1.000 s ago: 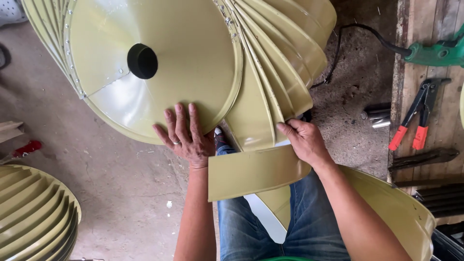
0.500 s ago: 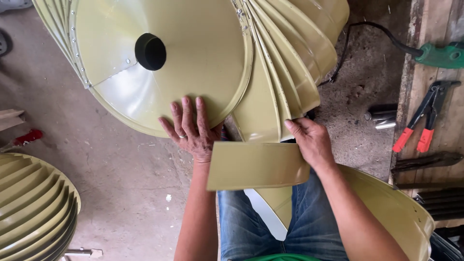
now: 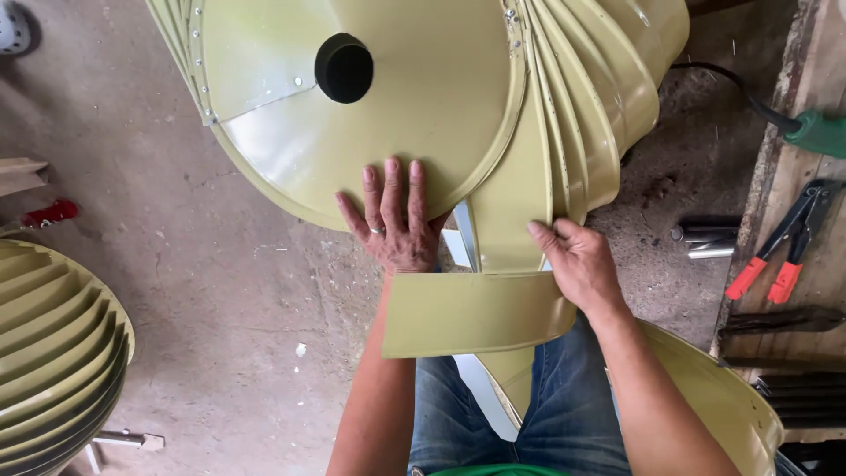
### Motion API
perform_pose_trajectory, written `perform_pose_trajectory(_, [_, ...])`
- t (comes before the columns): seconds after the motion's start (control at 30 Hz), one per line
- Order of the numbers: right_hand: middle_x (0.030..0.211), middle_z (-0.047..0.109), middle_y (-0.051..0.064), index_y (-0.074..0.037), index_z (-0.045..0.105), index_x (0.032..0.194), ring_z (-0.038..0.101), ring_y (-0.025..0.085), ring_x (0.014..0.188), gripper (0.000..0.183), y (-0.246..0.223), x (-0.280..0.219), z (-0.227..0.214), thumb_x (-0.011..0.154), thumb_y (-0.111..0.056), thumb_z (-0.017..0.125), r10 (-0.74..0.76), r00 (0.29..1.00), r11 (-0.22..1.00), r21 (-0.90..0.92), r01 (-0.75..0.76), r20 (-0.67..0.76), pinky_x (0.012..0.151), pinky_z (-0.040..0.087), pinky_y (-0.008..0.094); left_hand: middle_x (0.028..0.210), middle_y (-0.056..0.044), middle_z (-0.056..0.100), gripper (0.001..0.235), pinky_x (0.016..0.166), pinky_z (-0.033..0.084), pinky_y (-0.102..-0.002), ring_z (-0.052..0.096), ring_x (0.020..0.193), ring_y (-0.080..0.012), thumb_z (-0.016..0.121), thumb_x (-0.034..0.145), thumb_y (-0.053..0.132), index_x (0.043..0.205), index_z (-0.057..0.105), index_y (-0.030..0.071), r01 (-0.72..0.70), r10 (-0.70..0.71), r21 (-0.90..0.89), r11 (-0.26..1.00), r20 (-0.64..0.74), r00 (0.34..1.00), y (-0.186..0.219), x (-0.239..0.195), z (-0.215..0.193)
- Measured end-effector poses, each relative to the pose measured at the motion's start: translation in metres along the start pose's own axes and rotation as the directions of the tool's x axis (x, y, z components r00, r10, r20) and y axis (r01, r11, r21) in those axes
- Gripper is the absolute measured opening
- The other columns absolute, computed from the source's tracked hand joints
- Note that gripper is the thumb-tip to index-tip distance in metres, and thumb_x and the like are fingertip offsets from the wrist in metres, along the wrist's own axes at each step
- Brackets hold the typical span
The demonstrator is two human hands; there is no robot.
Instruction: Assembling the metal blades of a turbine ventilator to a circular base using a drill and a riveter.
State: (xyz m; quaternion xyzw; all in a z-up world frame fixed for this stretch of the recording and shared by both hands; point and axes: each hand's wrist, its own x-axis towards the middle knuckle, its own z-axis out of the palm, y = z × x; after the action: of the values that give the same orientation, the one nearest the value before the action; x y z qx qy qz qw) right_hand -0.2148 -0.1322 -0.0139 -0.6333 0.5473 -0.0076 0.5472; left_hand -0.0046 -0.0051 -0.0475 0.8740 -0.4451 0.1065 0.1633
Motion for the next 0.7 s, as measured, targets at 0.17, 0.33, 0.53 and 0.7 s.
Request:
perform_pose_trajectory(0.17, [0.061, 0.046, 0.0, -0.002, 0.057, 0.074, 0.042, 0.009, 0.063, 0.051, 0.012, 0.0, 0.001, 0.105, -0.043, 0.067, -0.017, 0.998, 0.997, -0.078, 0.021, 0.054, 0.055, 0.038, 0.029, 0.154, -0.006, 0.052, 0.059, 0.126, 0.021, -0.068, 0.04, 0.15, -0.03, 0.047, 0.11, 0.062, 0.152, 0.054, 0.021, -0.011, 0.012, 0.046, 0.999, -0.036, 0.999, -0.002, -0.004, 0.007])
perform_pose_trajectory(0.33, [0.059, 0.052, -0.003, -0.006, 0.063, 0.076, 0.045, 0.007, 0.06, 0.043, -0.004, -0.001, 0.002, 0.103, -0.04, 0.063, -0.004, 0.998, 0.999, -0.032, 0.006, 0.068, 0.054, 0.04, 0.028, 0.154, -0.006, 0.052, 0.059, 0.126, 0.021, -0.068, 0.04, 0.15, -0.0301, 0.046, 0.111, 0.063, 0.151, 0.054, 0.02, -0.015, 0.017, 0.045, 0.999, -0.05, 0.999, -0.001, 0.0, 0.006])
perform_pose_trajectory(0.53, [0.059, 0.051, -0.002, -0.004, 0.062, 0.076, 0.044, 0.007, 0.059, 0.044, -0.007, -0.002, 0.003, 0.103, -0.04, 0.063, 0.003, 0.999, 1.0, -0.031, -0.002, 0.053, 0.053, 0.039, 0.029, 0.154, -0.007, 0.052, 0.059, 0.125, 0.021, -0.068, 0.041, 0.149, -0.0305, 0.043, 0.11, 0.061, 0.15, 0.055, 0.02, -0.012, 0.013, 0.028, 1.0, -0.061, 0.998, -0.002, -0.003, 0.008])
perform_pose_trajectory(0.7, [0.059, 0.052, -0.002, -0.005, 0.065, 0.079, 0.045, 0.007, 0.059, 0.041, -0.009, -0.004, 0.003, 0.102, -0.039, 0.064, -0.002, 0.999, 0.999, -0.038, 0.004, 0.052, 0.053, 0.041, 0.028, 0.154, -0.006, 0.052, 0.054, 0.126, 0.021, -0.068, 0.041, 0.15, -0.0303, 0.048, 0.112, 0.057, 0.15, 0.056, 0.02, -0.012, 0.015, 0.059, 0.998, -0.045, 0.999, -0.002, -0.006, 0.01])
